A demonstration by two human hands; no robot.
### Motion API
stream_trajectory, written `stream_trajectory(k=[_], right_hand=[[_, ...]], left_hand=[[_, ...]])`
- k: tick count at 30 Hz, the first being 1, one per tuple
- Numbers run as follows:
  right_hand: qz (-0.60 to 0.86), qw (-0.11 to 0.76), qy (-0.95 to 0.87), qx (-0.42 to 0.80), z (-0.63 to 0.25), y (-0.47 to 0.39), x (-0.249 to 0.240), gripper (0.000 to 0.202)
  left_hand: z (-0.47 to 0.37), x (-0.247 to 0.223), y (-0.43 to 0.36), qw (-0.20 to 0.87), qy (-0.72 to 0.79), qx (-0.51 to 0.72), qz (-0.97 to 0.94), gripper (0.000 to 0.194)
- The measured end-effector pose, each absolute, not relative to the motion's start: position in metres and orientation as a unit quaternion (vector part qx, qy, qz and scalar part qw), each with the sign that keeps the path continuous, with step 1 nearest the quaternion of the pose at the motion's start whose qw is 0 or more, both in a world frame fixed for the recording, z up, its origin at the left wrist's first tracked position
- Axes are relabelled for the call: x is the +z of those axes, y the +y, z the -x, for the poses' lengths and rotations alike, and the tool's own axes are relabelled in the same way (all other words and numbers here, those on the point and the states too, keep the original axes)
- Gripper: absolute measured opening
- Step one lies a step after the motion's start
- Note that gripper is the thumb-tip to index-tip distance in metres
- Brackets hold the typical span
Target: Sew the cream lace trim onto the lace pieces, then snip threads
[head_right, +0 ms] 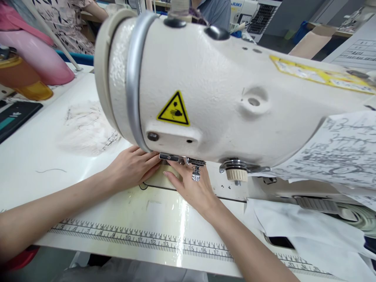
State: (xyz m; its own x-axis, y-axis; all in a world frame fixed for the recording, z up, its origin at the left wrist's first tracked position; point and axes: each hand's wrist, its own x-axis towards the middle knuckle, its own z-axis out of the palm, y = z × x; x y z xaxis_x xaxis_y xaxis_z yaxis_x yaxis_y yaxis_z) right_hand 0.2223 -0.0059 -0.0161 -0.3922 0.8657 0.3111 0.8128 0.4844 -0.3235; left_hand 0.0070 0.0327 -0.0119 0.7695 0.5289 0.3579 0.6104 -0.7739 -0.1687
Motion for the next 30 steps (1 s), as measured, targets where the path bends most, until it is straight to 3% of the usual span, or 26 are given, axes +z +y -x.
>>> stream_trajectory(k=[5,14,22,30], right_hand=[[0.519,0.197,-0.831,0.018,-0.222,-0.009,-0.023,0.037],[0.507,0.245,-0.820,0.107,-0.233,-0.004,-0.032,0.026],[0.545,0.249,-0.795,0.092,-0.236,-0.006,-0.033,0.025],[0.558,0.240,-0.790,0.087,-0.242,-0.004,-0.039,0.028]], left_hand=[[-0.008,-0.014,0.032,0.125,-0.324,-0.147,0.926,0.031],[-0.008,-0.014,0.032,0.108,-0.335,-0.150,0.924,0.033],[-0.004,-0.007,0.027,0.146,-0.349,-0.166,0.911,0.032],[-0.015,0.010,0.094,-0.056,-0.457,-0.270,0.845,0.020]])
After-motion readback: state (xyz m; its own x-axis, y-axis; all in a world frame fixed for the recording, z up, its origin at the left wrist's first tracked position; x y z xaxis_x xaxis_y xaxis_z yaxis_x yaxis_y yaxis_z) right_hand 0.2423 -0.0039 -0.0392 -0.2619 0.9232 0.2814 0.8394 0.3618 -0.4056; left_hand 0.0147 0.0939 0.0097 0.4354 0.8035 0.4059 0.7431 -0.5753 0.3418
